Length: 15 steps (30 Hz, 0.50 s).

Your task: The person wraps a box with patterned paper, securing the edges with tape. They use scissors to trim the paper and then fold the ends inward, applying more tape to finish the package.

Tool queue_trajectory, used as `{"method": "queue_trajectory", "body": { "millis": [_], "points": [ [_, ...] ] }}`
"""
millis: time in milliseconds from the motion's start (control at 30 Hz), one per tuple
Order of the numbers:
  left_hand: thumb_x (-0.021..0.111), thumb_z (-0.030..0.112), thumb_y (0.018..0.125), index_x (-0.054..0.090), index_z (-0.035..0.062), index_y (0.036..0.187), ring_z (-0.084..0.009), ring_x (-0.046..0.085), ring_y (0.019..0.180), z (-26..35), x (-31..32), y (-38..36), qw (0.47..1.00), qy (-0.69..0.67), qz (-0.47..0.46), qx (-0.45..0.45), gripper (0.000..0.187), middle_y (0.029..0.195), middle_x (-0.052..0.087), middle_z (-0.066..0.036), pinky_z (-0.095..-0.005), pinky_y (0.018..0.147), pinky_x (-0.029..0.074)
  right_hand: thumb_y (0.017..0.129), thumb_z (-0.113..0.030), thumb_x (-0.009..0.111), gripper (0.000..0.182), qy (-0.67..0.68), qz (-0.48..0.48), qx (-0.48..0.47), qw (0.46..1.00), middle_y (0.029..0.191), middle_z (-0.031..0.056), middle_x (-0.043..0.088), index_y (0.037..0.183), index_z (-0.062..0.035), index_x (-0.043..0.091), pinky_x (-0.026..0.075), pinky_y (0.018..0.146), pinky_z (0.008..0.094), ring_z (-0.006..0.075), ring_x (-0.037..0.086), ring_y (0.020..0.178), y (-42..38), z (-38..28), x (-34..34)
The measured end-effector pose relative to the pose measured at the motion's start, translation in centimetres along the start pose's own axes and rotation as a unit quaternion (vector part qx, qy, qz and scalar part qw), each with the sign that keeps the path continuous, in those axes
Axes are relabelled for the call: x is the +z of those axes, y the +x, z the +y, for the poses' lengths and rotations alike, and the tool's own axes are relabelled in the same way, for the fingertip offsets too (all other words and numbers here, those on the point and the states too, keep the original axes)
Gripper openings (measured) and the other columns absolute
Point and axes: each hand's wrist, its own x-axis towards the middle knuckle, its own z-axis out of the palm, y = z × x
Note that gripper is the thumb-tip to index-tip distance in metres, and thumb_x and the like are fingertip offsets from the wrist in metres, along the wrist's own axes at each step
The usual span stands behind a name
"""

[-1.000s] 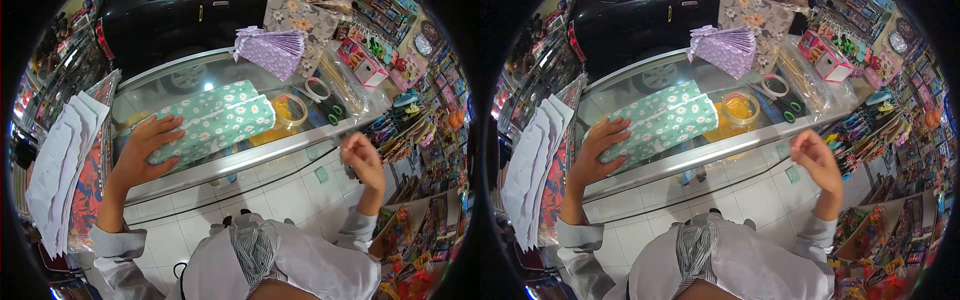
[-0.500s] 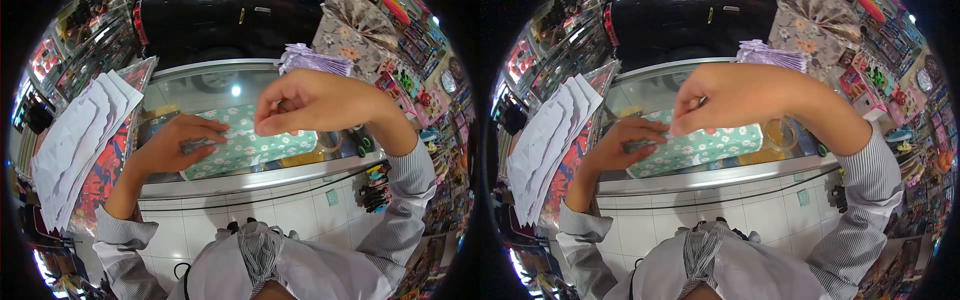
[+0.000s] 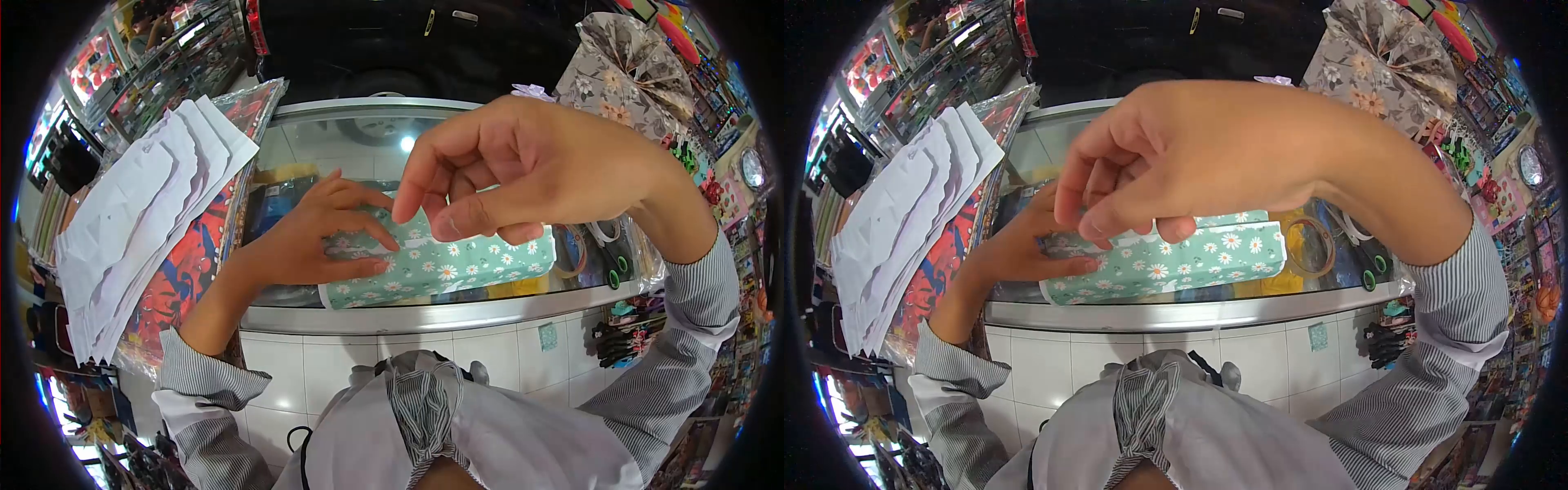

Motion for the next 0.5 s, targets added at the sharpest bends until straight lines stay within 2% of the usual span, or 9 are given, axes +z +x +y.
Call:
{"method": "queue_trajectory", "body": {
  "millis": [33,133,200,233,333,433,500],
  "points": [
    [0.077,0.019,0.076,0.071,0.0155,0.093,-0.0243,0.05,0.115,-0.1,0.0,0.0,1.0,0.0,0.0,0.006,0.018,0.121,0.058,-0.005,-0.0495,0.108,0.022,0.087,-0.011,0.066,0.028,0.012,0.0,-0.018,1.0,0.085,0.0046,0.062,0.112,0.0006,0.06,0.041,0.045,0.0194,0.0028,0.053,0.063,-0.1,0.4,-0.1],
    [0.077,0.019,0.075,0.071,0.0157,0.092,-0.0238,0.05,0.115,0.0,-0.1,0.1,1.0,-0.007,-0.001,0.007,0.018,0.12,0.059,-0.003,-0.0513,0.109,0.02,0.088,-0.013,0.065,0.031,-0.078,0.011,0.029,0.996,0.084,0.0065,0.061,0.114,0.0006,0.057,0.042,0.044,0.0193,0.0048,0.055,0.063,-0.8,0.7,-0.1],
    [0.078,0.017,0.074,0.071,0.0154,0.093,-0.0237,0.05,0.116,0.0,0.0,0.2,1.0,-0.008,-0.005,0.007,0.02,0.121,0.059,-0.003,-0.0515,0.11,0.019,0.087,-0.021,0.064,0.031,-0.179,0.039,0.118,0.976,0.086,0.0075,0.063,0.109,0.0008,0.06,0.046,0.054,0.0245,0.0106,0.059,0.068,-1.7,-0.4,0.0],
    [0.078,0.015,0.073,0.071,0.015,0.094,-0.0237,0.05,0.117,-0.1,0.0,0.2,1.0,-0.007,-0.009,0.01,0.022,0.121,0.059,-0.003,-0.0514,0.111,0.017,0.086,-0.025,0.064,0.032,-0.227,0.054,0.162,0.959,0.087,0.008,0.064,0.106,0.0009,0.061,0.048,0.058,0.0271,0.0135,0.062,0.07,-2.1,-0.8,0.0],
    [0.078,0.012,0.072,0.071,0.015,0.094,-0.0235,0.05,0.117,-0.3,0.0,0.1,1.0,-0.006,-0.011,0.013,0.023,0.123,0.059,-0.004,-0.0513,0.112,0.015,0.085,-0.03,0.063,0.037,-0.455,0.105,0.188,0.864,0.085,0.0076,0.065,0.106,0.0003,0.062,0.049,0.059,0.0302,0.0158,0.063,0.072,-3.5,-0.4,-0.2],
    [0.077,0.012,0.073,0.071,0.015,0.094,-0.0233,0.051,0.116,0.0,0.0,0.1,1.0,0.008,-0.012,0.009,0.022,0.123,0.059,-0.004,-0.0503,0.111,0.016,0.083,-0.034,0.063,0.04,-0.443,0.024,0.297,0.846,0.084,0.006,0.066,0.105,-0.0005,0.062,0.049,0.059,0.0321,0.0157,0.063,0.072,-4.1,-1.4,-0.4],
    [0.077,0.012,0.074,0.071,0.0149,0.094,-0.0232,0.052,0.116,0.0,0.0,0.1,1.0,0.017,-0.013,0.009,0.021,0.123,0.059,-0.004,-0.0498,0.11,0.017,0.082,-0.02,0.066,0.031,-0.319,-0.006,0.234,0.918,0.079,0.0058,0.067,0.106,0.0001,0.061,0.048,0.059,0.0284,0.013,0.063,0.068,-4.7,-0.8,-1.1]
  ]
}}
